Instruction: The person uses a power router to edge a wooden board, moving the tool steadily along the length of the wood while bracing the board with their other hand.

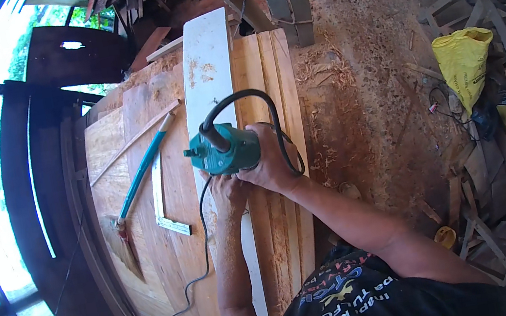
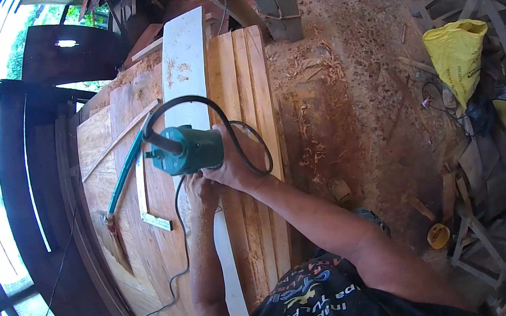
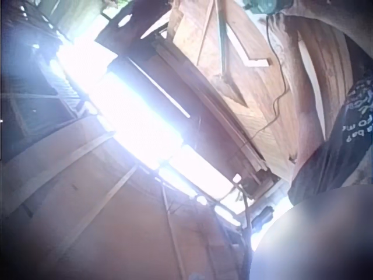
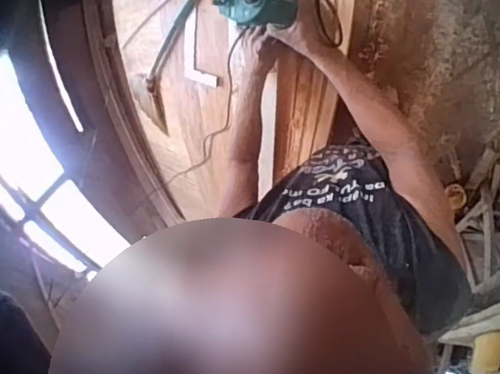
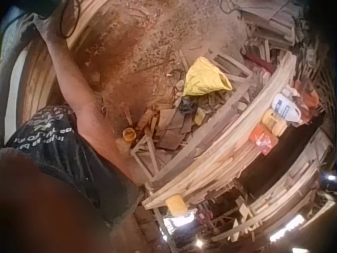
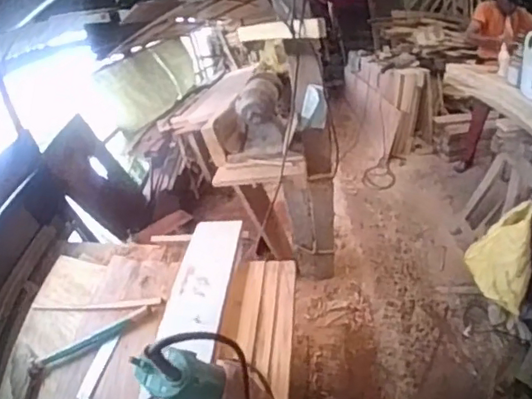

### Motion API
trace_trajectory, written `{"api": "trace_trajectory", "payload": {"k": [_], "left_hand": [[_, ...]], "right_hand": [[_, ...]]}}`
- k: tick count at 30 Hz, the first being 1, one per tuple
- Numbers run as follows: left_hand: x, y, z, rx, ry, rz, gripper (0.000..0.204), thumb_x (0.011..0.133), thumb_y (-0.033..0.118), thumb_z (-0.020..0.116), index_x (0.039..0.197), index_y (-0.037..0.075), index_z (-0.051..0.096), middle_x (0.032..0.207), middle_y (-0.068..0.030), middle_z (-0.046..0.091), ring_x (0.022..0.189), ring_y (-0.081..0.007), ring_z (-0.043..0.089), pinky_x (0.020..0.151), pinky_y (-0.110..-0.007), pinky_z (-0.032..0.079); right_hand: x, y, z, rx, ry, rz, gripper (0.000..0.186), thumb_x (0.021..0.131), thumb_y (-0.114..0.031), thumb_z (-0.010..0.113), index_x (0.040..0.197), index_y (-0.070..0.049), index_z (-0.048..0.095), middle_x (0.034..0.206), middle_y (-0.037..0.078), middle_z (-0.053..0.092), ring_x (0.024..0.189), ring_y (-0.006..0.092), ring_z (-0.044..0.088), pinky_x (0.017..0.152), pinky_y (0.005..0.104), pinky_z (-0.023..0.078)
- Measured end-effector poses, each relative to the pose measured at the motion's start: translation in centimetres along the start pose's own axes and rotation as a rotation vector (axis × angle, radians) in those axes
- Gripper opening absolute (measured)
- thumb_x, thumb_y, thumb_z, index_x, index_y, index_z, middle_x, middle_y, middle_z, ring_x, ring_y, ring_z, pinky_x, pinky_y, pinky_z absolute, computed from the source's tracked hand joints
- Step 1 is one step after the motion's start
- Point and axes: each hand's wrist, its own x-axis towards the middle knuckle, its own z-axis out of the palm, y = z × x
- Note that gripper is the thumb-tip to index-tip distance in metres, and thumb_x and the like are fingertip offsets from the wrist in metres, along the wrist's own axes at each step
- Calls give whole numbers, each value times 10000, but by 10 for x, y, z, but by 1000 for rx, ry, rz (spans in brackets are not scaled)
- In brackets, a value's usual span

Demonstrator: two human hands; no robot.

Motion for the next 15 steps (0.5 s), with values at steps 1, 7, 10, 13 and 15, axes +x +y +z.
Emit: {"api": "trace_trajectory", "payload": {"k": [1,7,10,13,15], "left_hand": [[3,1,-1,-19,-13,-15,364,741,177,735,1096,170,657,1085,-59,664,1080,-330,598,1058,-664,254],[9,6,-3,-56,9,-50,354,761,180,729,1101,129,644,1052,-132,652,1033,-377,598,890,-501,456],[9,-2,1,-40,17,-1,391,770,195,736,1133,103,626,1103,-161,626,1062,-380,586,868,-487,468],[7,-6,3,10,-14,16,426,775,211,742,1160,86,609,1140,-165,608,1097,-374,571,885,-490,458],[9,-5,2,24,-43,7,437,777,217,742,1169,81,603,1152,-163,602,1114,-372,561,894,-490,454]], "right_hand": [[3,-2,-2,3,0,8,829,562,-197,880,1241,-40,432,1129,162,541,1058,358,560,913,430,462],[14,-11,-12,-94,24,21,630,588,-313,845,1104,-96,558,959,134,630,898,340,639,734,426,536],[15,-5,-12,-111,16,-21,649,586,-306,845,1133,-95,567,1014,127,622,926,329,633,760,419,534],[17,-11,-14,-65,21,-19,676,583,-307,846,1163,-95,571,1046,123,615,957,324,626,784,415,532],[20,-13,-16,-104,35,-30,684,576,-305,850,1168,-99,575,1040,122,616,961,323,628,788,414,533]]}}
